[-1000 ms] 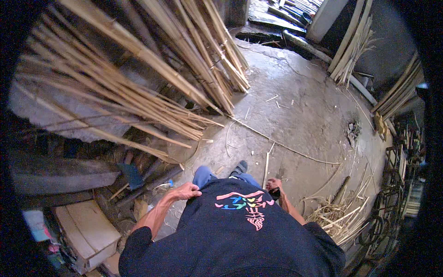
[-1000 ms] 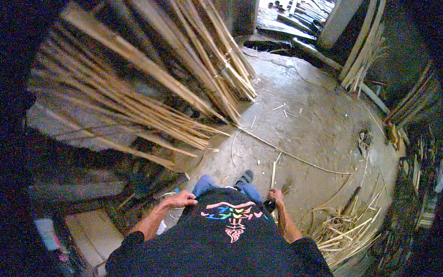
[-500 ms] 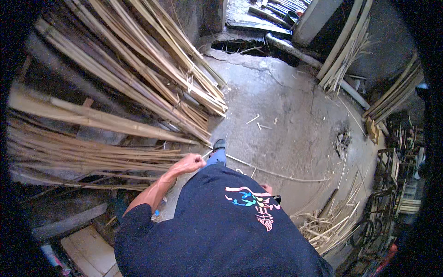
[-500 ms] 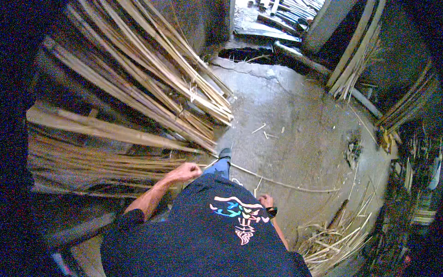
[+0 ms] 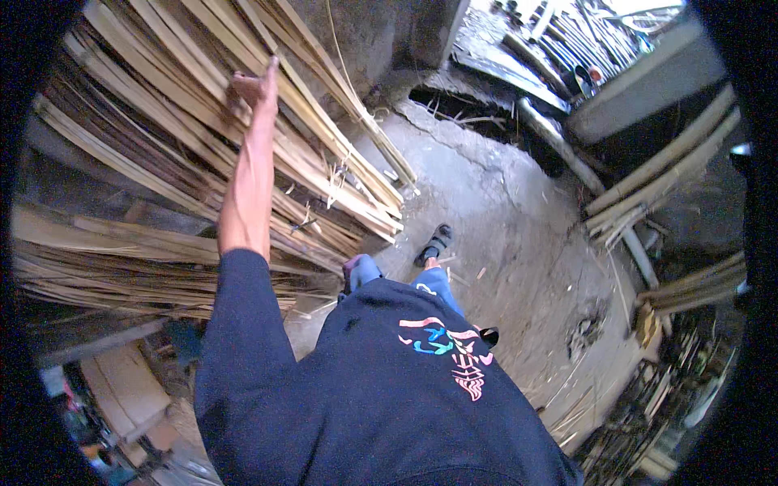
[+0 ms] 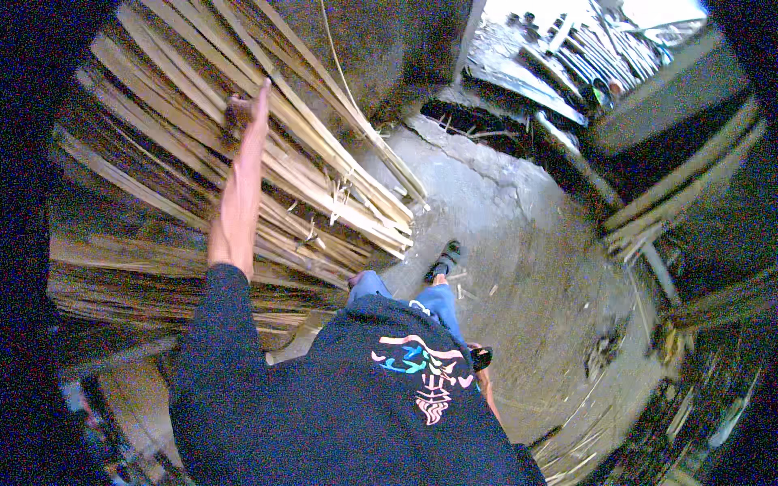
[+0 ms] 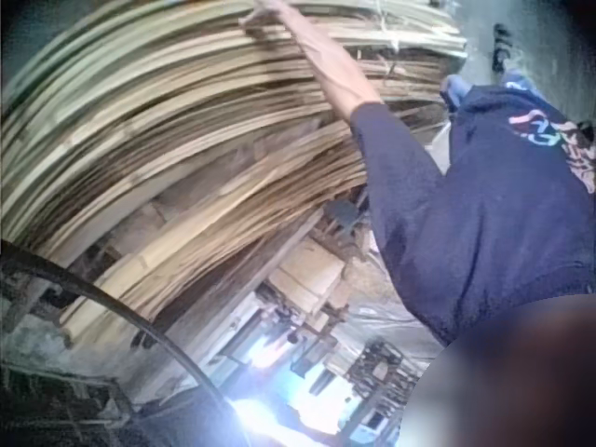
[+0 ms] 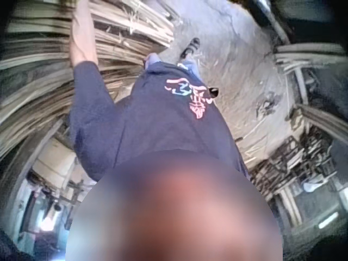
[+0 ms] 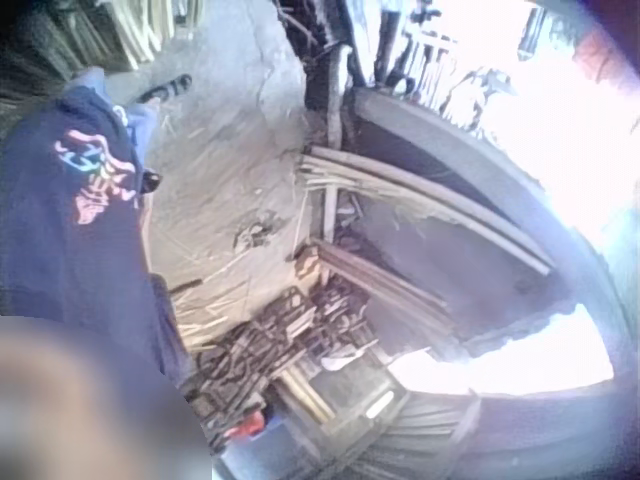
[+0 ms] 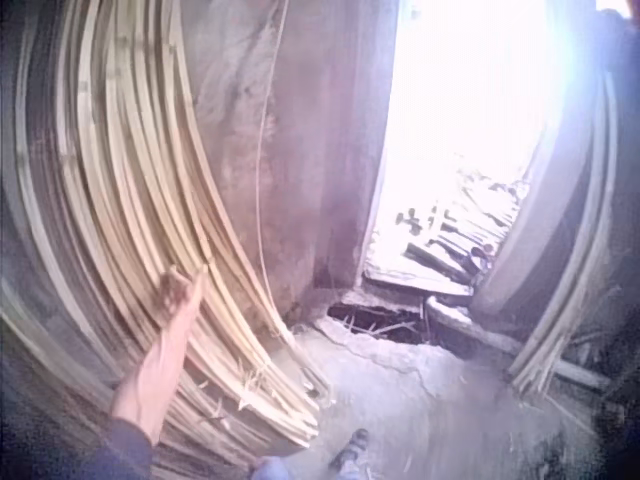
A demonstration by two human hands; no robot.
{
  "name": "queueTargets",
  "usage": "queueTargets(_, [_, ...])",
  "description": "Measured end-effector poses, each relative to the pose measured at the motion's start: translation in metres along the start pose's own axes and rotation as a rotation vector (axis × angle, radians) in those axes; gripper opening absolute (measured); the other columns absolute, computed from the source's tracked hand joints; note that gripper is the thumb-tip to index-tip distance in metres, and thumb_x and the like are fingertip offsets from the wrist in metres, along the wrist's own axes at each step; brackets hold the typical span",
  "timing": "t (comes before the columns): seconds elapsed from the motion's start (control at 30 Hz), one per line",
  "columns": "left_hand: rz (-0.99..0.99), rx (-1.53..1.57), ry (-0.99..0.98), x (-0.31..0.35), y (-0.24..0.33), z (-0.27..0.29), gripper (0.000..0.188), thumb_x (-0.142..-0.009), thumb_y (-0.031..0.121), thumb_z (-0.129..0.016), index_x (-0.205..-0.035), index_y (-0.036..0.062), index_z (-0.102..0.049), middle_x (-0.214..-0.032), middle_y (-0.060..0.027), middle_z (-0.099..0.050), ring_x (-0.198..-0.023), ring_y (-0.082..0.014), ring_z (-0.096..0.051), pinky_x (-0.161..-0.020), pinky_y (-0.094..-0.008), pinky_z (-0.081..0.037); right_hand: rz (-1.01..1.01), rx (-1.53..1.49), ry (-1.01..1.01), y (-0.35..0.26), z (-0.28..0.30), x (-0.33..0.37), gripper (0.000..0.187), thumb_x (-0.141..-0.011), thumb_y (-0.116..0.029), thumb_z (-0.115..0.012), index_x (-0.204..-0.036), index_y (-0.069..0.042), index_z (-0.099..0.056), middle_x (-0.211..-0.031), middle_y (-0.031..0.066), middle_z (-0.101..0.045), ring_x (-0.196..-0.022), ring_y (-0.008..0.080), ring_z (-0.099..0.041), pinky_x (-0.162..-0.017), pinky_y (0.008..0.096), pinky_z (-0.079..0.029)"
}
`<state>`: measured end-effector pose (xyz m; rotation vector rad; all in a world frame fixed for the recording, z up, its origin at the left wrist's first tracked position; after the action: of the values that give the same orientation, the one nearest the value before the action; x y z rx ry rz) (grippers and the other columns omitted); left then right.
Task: The person sits on the floor and aligns several long bamboo strips into a neat stack. They then stand, gather a larger bundle of bamboo strips, and carry it to a storage area.
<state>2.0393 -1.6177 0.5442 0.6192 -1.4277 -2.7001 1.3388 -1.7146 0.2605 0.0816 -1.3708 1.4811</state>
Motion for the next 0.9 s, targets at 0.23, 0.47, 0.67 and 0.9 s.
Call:
queueTargets(0.23, [0.380,0.503,-0.215,-0.058,-0.026,-0.057,0.073,-0.052,0.042,-0.077,-0.101,-0.0057,-0.052,-0.108,-0.0196,-0.052,-0.093,-0.0262,-0.053,-0.085,-0.0346,-0.042,0.041,0.157,-0.080,-0.019,0.136,-0.127,0.022,-0.076,-0.015,-0.054,-0.092,-0.001,-0.062,-0.076,0.0125,-0.063,-0.078,0.0201,-0.060,-0.076,0.0340,-0.046])
queueTargets(0.47, [-0.003,0.727,-0.342,0.031,0.045,-0.016,0.049,-0.056,0.031,-0.076,-0.093,0.0045,-0.060,-0.098,-0.0094,-0.059,-0.091,-0.0188,-0.054,-0.088,-0.0339,-0.039,0.330,0.250,-0.025,-0.226,0.242,-0.243,0.018,-0.078,-0.011,-0.048,-0.087,0.004,-0.055,-0.054,0.0065,-0.052,-0.043,0.0132,-0.047,-0.038,0.0260,-0.038])
queueTargets(0.67, [0.023,0.762,-0.337,0.089,0.115,-0.014,0.040,-0.061,0.031,-0.074,-0.089,0.0054,-0.062,-0.082,-0.0097,-0.063,-0.075,-0.0165,-0.060,-0.066,-0.0300,-0.050,0.928,0.041,-0.458,-0.582,0.090,-0.183,0.034,-0.080,-0.024,-0.057,-0.105,-0.005,-0.048,-0.085,0.0027,-0.051,-0.077,0.0115,-0.047,-0.069,0.0238,-0.037])
queueTargets(0.9, [0.014,0.890,-0.504,0.160,0.147,-0.022,0.036,-0.061,0.024,-0.074,-0.086,0.0065,-0.056,-0.072,-0.0078,-0.057,-0.066,-0.0151,-0.054,-0.061,-0.0302,-0.043,1.340,-0.095,-0.813,-0.723,-0.042,-0.041,0.112,-0.052,-0.064,-0.065,-0.134,-0.015,-0.007,-0.132,0.0175,-0.028,-0.122,0.0305,-0.028,-0.098,0.0438,-0.025])
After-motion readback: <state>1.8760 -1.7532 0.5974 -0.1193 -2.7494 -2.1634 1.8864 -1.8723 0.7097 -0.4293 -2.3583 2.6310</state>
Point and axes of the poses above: each hand's wrist, its own x-axis away from the middle knuckle, its own z-axis out of the back of the hand, y = z × x, the point moved 3 cm from there along -x, towards the middle knuckle
